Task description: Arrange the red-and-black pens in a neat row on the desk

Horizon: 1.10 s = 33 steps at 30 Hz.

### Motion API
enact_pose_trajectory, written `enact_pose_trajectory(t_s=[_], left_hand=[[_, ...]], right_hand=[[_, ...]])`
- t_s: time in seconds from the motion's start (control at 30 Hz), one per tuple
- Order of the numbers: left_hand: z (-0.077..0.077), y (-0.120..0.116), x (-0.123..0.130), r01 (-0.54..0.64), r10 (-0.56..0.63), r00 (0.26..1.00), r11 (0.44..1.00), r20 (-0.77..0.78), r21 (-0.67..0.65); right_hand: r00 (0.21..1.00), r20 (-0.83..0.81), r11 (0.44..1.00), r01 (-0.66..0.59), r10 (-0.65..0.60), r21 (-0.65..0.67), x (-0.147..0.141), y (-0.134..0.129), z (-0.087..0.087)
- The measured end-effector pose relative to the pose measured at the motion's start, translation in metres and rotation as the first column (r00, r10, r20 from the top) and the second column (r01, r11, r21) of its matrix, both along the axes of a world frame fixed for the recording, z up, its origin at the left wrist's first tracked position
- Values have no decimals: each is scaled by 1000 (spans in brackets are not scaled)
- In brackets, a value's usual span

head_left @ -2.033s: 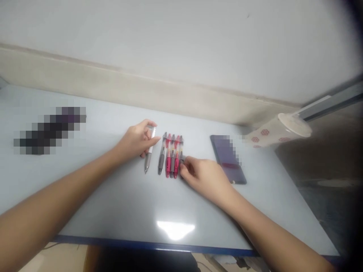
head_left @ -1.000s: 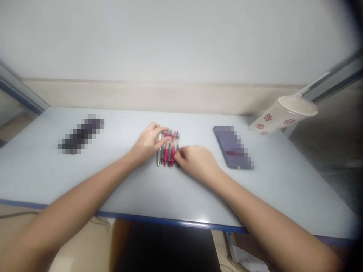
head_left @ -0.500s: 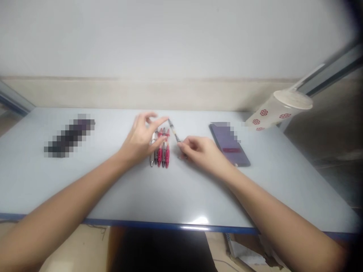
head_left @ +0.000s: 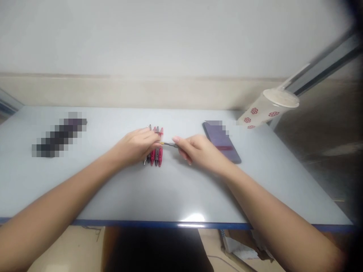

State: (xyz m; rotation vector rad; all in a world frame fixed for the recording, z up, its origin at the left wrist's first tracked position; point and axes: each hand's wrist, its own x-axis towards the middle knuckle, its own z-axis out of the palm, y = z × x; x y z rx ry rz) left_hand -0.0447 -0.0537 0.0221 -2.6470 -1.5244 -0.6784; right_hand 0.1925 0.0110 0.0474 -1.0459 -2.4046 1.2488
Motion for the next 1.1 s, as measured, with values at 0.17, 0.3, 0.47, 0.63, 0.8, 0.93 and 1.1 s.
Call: enact_pose_trajectory(t_s=[0.17, 0.3, 0.47, 0.63, 0.8, 0.93, 1.1], left_hand=[[15, -10, 5, 4, 7, 997, 989, 79, -150], [25, -14, 7, -50, 73, 992, 976, 103, -211], [24, -12, 3, -80, 111, 989, 956, 95, -283], [25, -9, -1, -136, 192, 974, 920, 120, -369], [26, -9, -3, -166, 242, 960, 900, 144, -403], [28, -10, -6, -179, 248, 961, 896, 124, -406], [30, -11, -11, -228, 282, 954, 900, 98, -372]], right_hand=[[993, -98, 910, -13, 59, 413, 6, 2, -1], [993, -99, 899, -13, 62, 438, 9, 6, -1], [992, -114, 940, -14, 56, 340, 9, 7, -2], [995, -89, 954, -21, 50, 299, 7, 5, -5], [991, -133, 950, 23, 20, 313, 3, 6, -5], [991, -128, 959, 6, 31, 285, 3, 7, -6], [990, -129, 966, -19, 54, 258, 4, 7, -8]])
